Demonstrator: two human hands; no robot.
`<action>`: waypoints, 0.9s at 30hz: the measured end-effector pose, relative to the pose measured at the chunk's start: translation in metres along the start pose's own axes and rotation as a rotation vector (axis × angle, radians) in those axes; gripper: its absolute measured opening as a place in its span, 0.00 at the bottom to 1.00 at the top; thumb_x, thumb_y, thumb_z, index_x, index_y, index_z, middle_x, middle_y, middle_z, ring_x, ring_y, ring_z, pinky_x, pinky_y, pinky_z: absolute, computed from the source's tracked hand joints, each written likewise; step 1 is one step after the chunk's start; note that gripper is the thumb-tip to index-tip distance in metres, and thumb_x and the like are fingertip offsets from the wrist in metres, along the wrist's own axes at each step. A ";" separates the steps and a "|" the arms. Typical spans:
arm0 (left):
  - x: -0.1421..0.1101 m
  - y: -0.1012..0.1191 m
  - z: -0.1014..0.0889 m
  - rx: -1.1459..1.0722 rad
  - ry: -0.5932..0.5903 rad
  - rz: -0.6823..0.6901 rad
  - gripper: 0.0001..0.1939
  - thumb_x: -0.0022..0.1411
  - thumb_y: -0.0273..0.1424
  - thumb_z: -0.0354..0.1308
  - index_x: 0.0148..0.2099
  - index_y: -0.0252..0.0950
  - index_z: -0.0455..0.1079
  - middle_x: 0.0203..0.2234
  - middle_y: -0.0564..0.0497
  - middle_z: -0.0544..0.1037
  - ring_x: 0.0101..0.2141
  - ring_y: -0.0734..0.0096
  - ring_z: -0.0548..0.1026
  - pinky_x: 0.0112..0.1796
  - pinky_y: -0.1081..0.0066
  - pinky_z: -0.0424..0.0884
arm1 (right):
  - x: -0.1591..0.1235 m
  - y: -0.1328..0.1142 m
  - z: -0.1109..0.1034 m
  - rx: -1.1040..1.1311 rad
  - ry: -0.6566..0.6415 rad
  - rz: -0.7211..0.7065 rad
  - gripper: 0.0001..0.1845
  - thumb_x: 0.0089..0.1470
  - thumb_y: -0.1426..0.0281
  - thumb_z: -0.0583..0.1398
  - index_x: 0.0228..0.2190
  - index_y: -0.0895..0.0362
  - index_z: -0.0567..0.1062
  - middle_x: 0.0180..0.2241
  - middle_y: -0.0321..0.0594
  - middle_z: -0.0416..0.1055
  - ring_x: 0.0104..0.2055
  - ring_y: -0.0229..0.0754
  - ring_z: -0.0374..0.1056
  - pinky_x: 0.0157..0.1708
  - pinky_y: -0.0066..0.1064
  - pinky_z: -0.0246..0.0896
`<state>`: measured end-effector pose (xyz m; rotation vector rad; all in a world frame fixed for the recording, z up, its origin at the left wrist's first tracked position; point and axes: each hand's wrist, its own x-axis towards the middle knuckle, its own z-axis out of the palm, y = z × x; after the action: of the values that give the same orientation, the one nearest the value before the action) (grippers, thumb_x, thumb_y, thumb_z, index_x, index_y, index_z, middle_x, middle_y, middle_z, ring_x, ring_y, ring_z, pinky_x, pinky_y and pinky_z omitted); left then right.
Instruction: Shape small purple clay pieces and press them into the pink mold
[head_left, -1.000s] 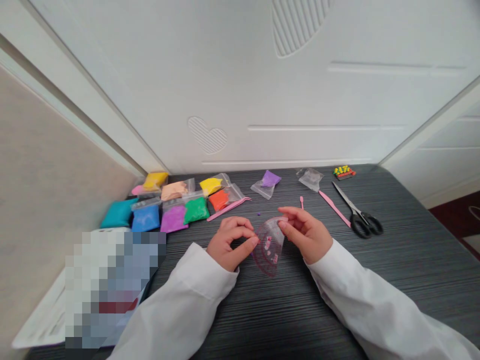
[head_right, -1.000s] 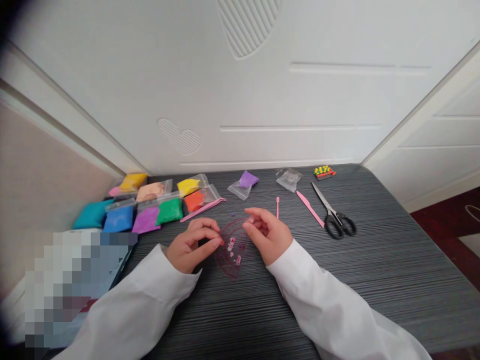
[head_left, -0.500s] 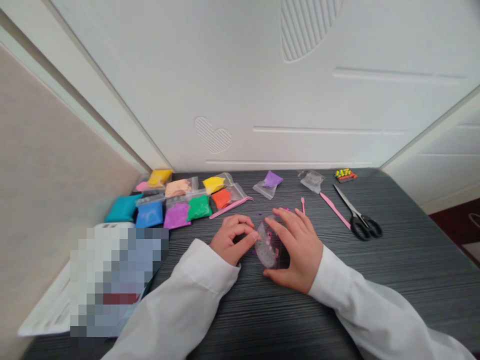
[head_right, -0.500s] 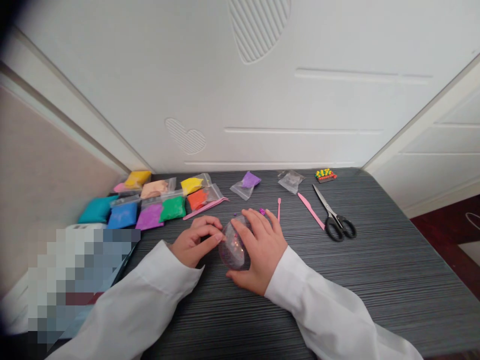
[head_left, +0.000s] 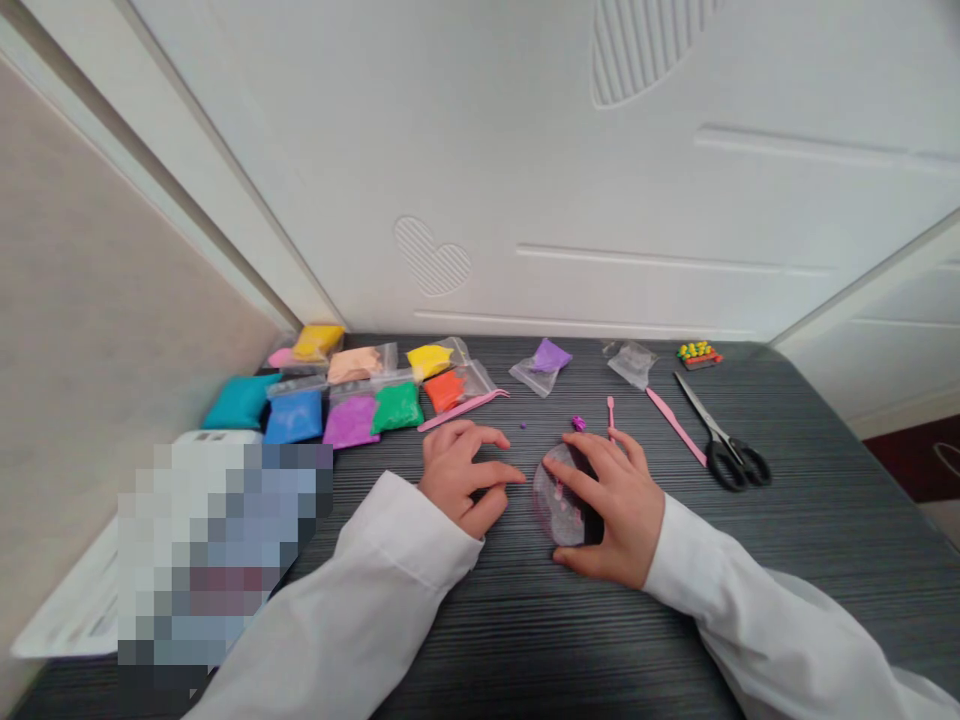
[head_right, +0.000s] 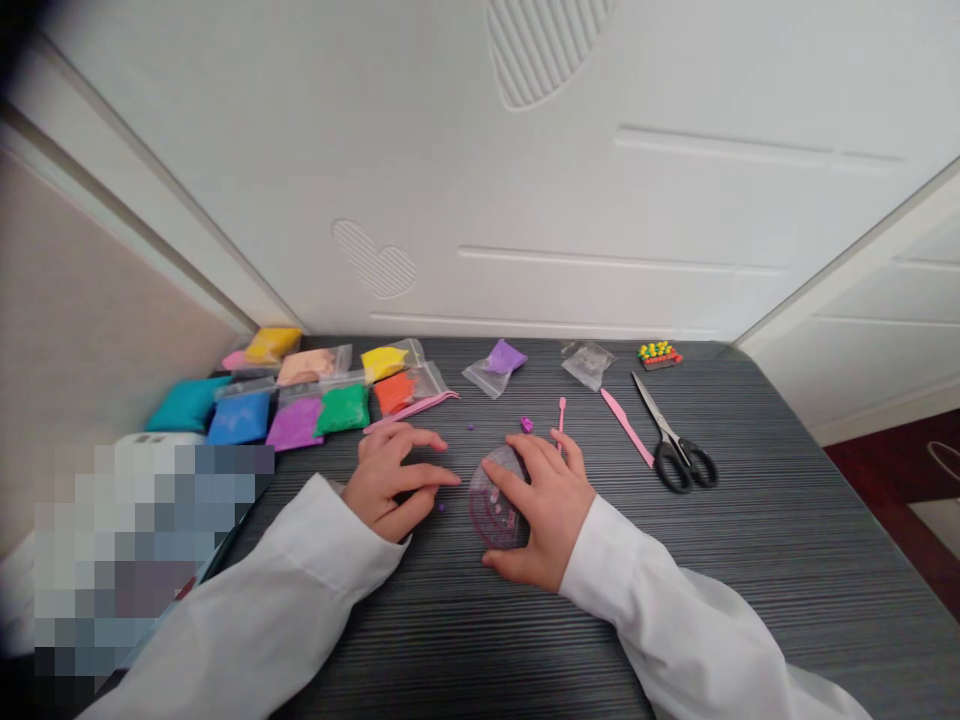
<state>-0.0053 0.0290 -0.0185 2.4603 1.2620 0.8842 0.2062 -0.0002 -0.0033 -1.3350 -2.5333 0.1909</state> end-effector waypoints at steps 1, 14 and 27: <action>0.000 0.000 0.000 0.003 -0.015 0.003 0.14 0.46 0.25 0.52 0.30 0.49 0.73 0.36 0.55 0.70 0.40 0.64 0.61 0.44 0.59 0.51 | -0.001 -0.001 -0.002 0.003 -0.013 0.001 0.40 0.31 0.51 0.58 0.47 0.55 0.64 0.50 0.52 0.55 0.52 0.52 0.50 0.51 0.50 0.30; 0.000 0.005 0.003 0.028 -0.112 0.036 0.15 0.44 0.25 0.51 0.32 0.49 0.73 0.40 0.55 0.69 0.43 0.62 0.59 0.44 0.59 0.52 | -0.003 0.002 0.005 0.001 -0.016 0.006 0.40 0.32 0.50 0.58 0.47 0.56 0.63 0.50 0.52 0.54 0.51 0.55 0.50 0.48 0.51 0.34; -0.001 0.009 0.004 0.030 -0.151 0.086 0.17 0.45 0.25 0.51 0.34 0.50 0.73 0.43 0.55 0.68 0.44 0.62 0.59 0.45 0.58 0.52 | -0.005 0.001 0.006 0.000 -0.023 0.016 0.40 0.32 0.49 0.57 0.47 0.56 0.64 0.50 0.52 0.54 0.51 0.54 0.50 0.49 0.50 0.34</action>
<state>0.0029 0.0236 -0.0182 2.5670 1.1344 0.6885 0.2075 -0.0035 -0.0097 -1.3617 -2.5418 0.2104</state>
